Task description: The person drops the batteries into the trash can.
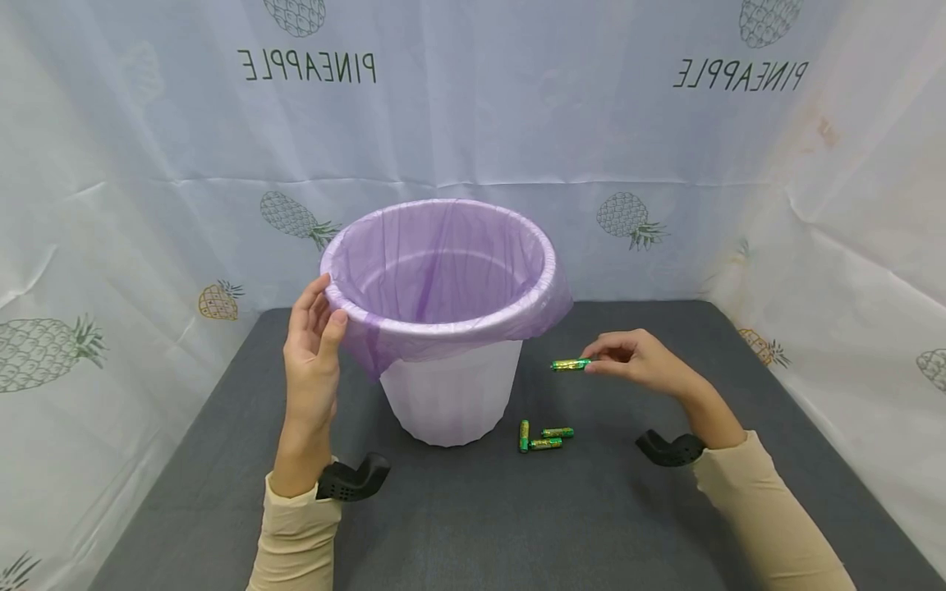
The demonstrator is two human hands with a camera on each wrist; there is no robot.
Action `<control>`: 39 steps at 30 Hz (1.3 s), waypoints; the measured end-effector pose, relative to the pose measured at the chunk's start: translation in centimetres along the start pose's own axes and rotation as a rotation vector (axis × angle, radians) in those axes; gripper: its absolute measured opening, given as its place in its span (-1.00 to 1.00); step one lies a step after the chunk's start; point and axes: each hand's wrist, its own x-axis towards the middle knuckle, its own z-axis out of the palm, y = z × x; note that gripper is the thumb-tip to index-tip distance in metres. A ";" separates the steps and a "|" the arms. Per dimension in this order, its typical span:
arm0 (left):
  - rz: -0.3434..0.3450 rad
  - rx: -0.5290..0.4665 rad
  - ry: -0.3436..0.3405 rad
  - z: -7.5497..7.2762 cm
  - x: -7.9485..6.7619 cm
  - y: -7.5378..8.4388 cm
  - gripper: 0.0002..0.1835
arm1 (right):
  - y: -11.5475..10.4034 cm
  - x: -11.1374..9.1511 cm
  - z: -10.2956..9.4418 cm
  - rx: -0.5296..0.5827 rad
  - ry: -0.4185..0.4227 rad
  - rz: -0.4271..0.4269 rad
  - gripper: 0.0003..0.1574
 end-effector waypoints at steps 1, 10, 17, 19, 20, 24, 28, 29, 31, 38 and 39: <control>0.002 -0.001 -0.001 0.0 0.0 0.0 -0.52 | -0.1 0.0 -0.1 -0.001 0.004 -0.004 -0.88; 0.009 0.020 0.007 0.0 0.0 -0.1 -0.52 | -1.1 -0.1 -0.4 0.013 0.020 -0.032 -0.87; 0.024 0.024 0.007 -0.1 0.1 0.0 -0.52 | -1.9 0.0 -0.7 0.008 0.037 -0.059 -0.86; 0.025 0.023 0.007 0.0 0.1 0.0 -0.52 | -2.0 0.0 -0.9 0.015 0.042 -0.079 -0.86; 0.025 0.024 0.007 0.0 0.1 0.0 -0.52 | -2.1 0.1 -0.9 0.019 0.043 -0.092 -0.85; 0.020 0.025 0.009 0.0 0.1 0.0 -0.52 | -2.4 0.2 -1.2 0.037 0.040 -0.151 -0.81; 0.015 0.025 0.011 0.0 0.1 0.0 -0.52 | -2.9 0.4 -1.5 0.039 0.040 -0.174 -0.77; 0.014 0.024 0.011 0.0 0.0 0.0 -0.52 | -3.0 0.5 -1.6 0.034 0.041 -0.175 -0.76; 0.013 0.023 0.011 0.0 0.0 0.0 -0.53 | -3.3 0.5 -1.8 0.022 0.046 -0.178 -0.76; 0.014 0.022 0.012 0.1 0.0 0.0 -0.52 | -4.3 0.9 -2.4 -0.002 0.057 -0.189 -0.78; 0.014 0.021 0.012 0.1 0.0 0.0 -0.52 | -4.4 1.0 -2.5 -0.001 0.057 -0.191 -0.77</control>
